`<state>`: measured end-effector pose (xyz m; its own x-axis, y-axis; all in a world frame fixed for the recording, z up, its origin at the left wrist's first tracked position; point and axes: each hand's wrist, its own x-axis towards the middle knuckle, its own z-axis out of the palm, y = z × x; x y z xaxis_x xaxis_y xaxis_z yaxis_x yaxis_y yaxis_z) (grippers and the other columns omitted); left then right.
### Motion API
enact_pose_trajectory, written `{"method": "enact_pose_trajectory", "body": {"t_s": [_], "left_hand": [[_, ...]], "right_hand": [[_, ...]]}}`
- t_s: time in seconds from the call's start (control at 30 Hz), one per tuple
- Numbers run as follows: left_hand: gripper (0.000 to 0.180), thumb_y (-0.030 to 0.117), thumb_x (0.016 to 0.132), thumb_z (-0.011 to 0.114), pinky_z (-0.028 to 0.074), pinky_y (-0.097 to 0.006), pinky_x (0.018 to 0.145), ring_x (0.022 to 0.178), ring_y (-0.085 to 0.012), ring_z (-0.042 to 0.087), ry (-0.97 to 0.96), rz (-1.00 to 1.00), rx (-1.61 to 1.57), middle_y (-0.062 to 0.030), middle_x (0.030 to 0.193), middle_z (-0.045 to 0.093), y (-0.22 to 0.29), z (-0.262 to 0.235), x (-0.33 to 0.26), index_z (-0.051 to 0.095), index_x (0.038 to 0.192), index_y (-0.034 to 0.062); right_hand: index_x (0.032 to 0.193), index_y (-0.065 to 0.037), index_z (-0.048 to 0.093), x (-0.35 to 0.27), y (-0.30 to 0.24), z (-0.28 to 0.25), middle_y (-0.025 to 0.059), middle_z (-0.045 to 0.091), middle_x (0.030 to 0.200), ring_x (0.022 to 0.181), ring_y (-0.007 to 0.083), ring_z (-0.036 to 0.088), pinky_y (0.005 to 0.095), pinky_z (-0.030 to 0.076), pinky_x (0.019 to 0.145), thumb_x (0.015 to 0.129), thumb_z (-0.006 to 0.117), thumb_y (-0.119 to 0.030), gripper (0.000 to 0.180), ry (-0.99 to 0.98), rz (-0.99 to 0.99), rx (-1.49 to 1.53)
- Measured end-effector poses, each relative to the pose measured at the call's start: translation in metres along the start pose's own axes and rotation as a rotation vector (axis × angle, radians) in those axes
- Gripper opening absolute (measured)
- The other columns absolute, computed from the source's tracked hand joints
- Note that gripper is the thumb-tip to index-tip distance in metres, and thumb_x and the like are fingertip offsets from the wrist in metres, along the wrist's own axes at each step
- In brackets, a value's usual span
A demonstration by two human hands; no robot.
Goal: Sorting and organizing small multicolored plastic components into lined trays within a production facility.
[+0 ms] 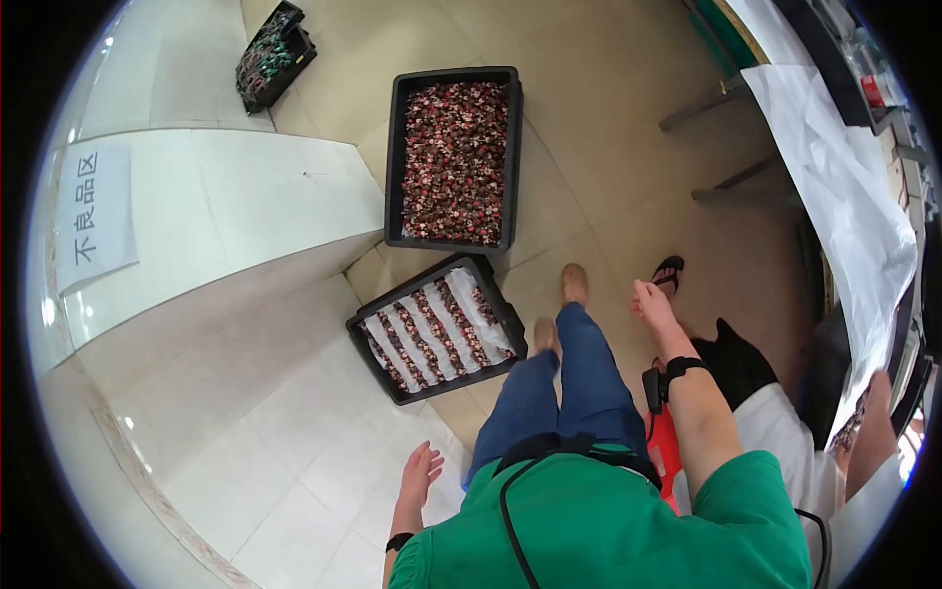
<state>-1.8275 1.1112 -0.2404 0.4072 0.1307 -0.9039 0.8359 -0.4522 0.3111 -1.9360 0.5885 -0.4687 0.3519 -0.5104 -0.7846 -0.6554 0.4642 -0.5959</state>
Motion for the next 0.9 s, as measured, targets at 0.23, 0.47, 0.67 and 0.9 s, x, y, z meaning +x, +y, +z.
{"method": "enact_pose_trajectory", "body": {"t_s": [0.23, 0.47, 0.67, 0.9], "left_hand": [[0.053, 0.033, 0.097, 0.052, 0.047, -0.031, 0.089, 0.109, -0.0177, 0.058, -0.064, 0.011, 0.245, -0.0089, 0.125, 0.057, 0.058, 0.017, 0.045, 0.040, 0.142, 0.0083], [0.053, 0.035, 0.098, 0.052, 0.046, -0.031, 0.092, 0.110, -0.0162, 0.057, -0.161, 0.077, 0.230, -0.0076, 0.126, 0.057, 0.077, 0.040, 0.061, 0.040, 0.143, 0.0098], [0.052, 0.033, 0.097, 0.053, 0.046, -0.029, 0.090, 0.107, -0.0147, 0.058, -0.152, 0.048, 0.241, -0.0050, 0.122, 0.059, 0.054, 0.030, 0.079, 0.042, 0.142, 0.0098], [0.051, 0.034, 0.096, 0.053, 0.047, -0.032, 0.086, 0.103, -0.0150, 0.059, -0.105, 0.026, 0.291, -0.0057, 0.119, 0.059, 0.041, 0.005, 0.092, 0.044, 0.140, 0.0102]], "right_hand": [[0.110, -0.001, 0.059, -0.010, 0.025, -0.019, 0.0068, 0.062, 0.086, 0.072, 0.0158, 0.062, 0.0294, 0.050, 0.063, 0.095, 0.054, -0.041, 0.043, 0.004, 0.013, -0.056], [0.119, -0.001, 0.055, -0.035, 0.020, 0.013, 0.0089, 0.063, 0.099, 0.080, 0.0151, 0.063, 0.0287, 0.049, 0.072, 0.095, 0.052, -0.042, 0.047, -0.055, 0.183, -0.096], [0.122, -0.003, 0.054, -0.053, 0.002, 0.041, 0.0091, 0.063, 0.103, 0.084, 0.0147, 0.062, 0.0275, 0.048, 0.074, 0.095, 0.051, -0.042, 0.048, -0.219, 0.093, -0.151], [0.119, -0.003, 0.055, -0.073, -0.012, 0.019, 0.0063, 0.063, 0.100, 0.079, 0.0122, 0.061, 0.0276, 0.047, 0.071, 0.095, 0.052, -0.041, 0.045, -0.149, 0.059, -0.101]]}}
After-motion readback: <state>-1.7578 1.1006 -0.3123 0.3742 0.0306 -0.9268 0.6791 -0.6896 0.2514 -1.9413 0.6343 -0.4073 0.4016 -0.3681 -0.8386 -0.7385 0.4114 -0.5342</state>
